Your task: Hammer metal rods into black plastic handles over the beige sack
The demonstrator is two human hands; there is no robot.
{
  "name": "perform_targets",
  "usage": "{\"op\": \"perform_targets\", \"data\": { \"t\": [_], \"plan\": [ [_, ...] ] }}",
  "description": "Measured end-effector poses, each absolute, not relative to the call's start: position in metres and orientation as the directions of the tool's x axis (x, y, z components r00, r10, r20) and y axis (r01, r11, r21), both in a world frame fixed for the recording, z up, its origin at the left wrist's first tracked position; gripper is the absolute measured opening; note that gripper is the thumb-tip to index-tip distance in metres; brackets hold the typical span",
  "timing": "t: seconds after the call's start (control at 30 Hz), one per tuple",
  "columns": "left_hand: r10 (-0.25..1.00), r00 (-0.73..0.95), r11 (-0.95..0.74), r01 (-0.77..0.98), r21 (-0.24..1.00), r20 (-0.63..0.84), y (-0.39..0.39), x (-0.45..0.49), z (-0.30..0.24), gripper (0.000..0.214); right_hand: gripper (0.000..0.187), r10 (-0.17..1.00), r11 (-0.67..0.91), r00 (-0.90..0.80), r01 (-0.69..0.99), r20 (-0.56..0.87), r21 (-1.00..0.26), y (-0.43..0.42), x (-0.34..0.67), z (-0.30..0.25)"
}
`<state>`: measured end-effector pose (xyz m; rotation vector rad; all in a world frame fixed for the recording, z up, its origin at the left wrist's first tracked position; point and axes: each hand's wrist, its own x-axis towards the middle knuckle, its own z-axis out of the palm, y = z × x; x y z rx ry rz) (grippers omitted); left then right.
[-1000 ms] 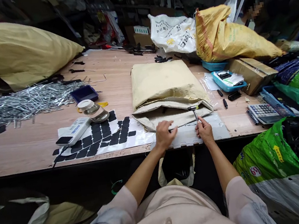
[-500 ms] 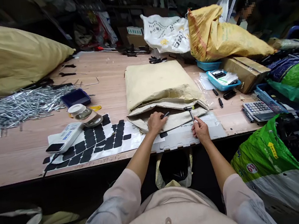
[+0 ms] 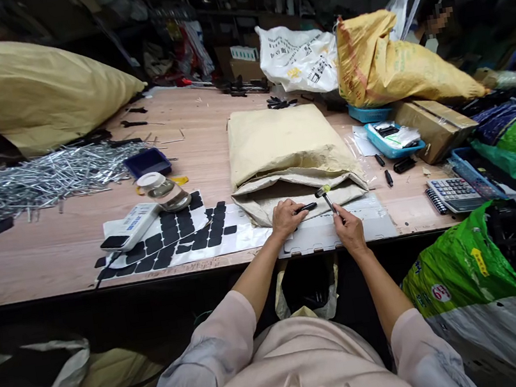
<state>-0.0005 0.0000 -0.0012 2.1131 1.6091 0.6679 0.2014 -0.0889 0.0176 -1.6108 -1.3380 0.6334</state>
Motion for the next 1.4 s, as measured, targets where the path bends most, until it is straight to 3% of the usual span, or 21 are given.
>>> {"op": "perform_targets", "data": {
  "t": [0.1, 0.2, 0.63, 0.97, 1.1, 1.23, 1.4],
  "plan": [
    [0.964, 0.223, -0.265, 0.784, 0.561, 0.144, -0.002, 0.001, 0.0, 0.028, 0.039, 0.925, 0.125, 0.2, 0.642, 0.323, -0.756, -0.092, 0.197, 0.02],
    [0.966, 0.219, -0.258, 0.786, 0.562, 0.139, -0.003, 0.001, 0.0, 0.028, 0.039, 0.913, 0.167, 0.15, 0.713, 0.381, -0.681, -0.096, 0.193, 0.022],
    [0.971, 0.21, -0.236, 0.759, 0.607, 0.116, 0.0, 0.002, 0.001, 0.026, 0.04, 0.919, 0.119, 0.121, 0.822, 0.374, -0.557, -0.096, 0.185, 0.018],
    [0.975, 0.207, -0.214, 0.756, 0.618, 0.085, -0.002, 0.001, 0.007, 0.024, 0.041, 0.945, 0.14, 0.074, 0.789, 0.319, -0.599, -0.098, 0.179, 0.017],
    [0.974, 0.202, -0.219, 0.748, 0.626, 0.1, -0.002, 0.002, 0.004, 0.023, 0.04, 0.944, 0.087, 0.181, 0.667, 0.274, -0.74, -0.091, 0.187, 0.014],
    [0.97, 0.211, -0.24, 0.741, 0.627, 0.123, -0.001, 0.001, 0.002, 0.022, 0.052, 0.946, -0.037, 0.312, 0.378, 0.089, -0.925, -0.084, 0.199, 0.012],
    [0.96, 0.219, -0.279, 0.716, 0.64, 0.173, -0.009, -0.001, 0.009, 0.02, 0.062, 0.934, -0.048, 0.356, 0.077, -0.018, -0.996, -0.079, 0.209, 0.009]
  ]
}}
